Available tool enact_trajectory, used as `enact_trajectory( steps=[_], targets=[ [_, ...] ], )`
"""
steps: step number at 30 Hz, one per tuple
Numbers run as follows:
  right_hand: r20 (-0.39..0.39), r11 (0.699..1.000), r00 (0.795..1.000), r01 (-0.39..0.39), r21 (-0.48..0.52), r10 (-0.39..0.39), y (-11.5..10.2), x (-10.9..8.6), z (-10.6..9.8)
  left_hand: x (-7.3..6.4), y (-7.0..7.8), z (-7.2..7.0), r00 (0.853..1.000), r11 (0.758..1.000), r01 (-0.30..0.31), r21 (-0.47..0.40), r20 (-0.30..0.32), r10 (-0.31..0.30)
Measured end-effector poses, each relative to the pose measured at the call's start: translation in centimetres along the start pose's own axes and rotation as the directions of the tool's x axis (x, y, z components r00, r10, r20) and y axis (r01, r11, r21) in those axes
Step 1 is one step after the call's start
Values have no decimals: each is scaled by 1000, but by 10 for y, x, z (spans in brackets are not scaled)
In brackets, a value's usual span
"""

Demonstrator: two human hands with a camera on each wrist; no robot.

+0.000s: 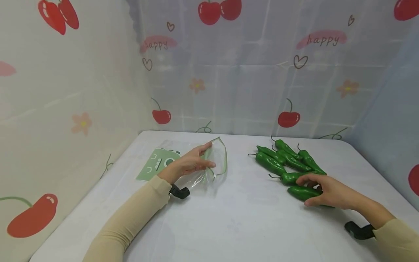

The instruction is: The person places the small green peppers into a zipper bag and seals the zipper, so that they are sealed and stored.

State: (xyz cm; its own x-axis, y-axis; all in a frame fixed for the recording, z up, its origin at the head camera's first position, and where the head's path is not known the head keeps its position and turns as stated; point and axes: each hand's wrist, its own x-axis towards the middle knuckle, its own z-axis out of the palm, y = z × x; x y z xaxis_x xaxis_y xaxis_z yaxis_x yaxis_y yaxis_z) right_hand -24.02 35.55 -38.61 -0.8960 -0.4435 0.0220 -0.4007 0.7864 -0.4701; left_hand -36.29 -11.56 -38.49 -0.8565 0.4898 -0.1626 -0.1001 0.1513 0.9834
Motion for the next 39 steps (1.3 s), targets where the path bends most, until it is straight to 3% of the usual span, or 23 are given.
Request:
enact_trajectory(
  steps=[14,22,39],
  targets=[
    [104,999,994,-24,-37,28,4,-3,-3,-1,-1,0,1000,1000,-7,-2,3,7],
    [102,998,993,-56,-19,58,4,-4,-4,-2,-2,0,1000,1000,1,-14,-2,-1],
    [107,998,994,-8,-56,14,2,0,-3,-2,-2,0,999,1000,2,-5,-46,-3]
  ],
)
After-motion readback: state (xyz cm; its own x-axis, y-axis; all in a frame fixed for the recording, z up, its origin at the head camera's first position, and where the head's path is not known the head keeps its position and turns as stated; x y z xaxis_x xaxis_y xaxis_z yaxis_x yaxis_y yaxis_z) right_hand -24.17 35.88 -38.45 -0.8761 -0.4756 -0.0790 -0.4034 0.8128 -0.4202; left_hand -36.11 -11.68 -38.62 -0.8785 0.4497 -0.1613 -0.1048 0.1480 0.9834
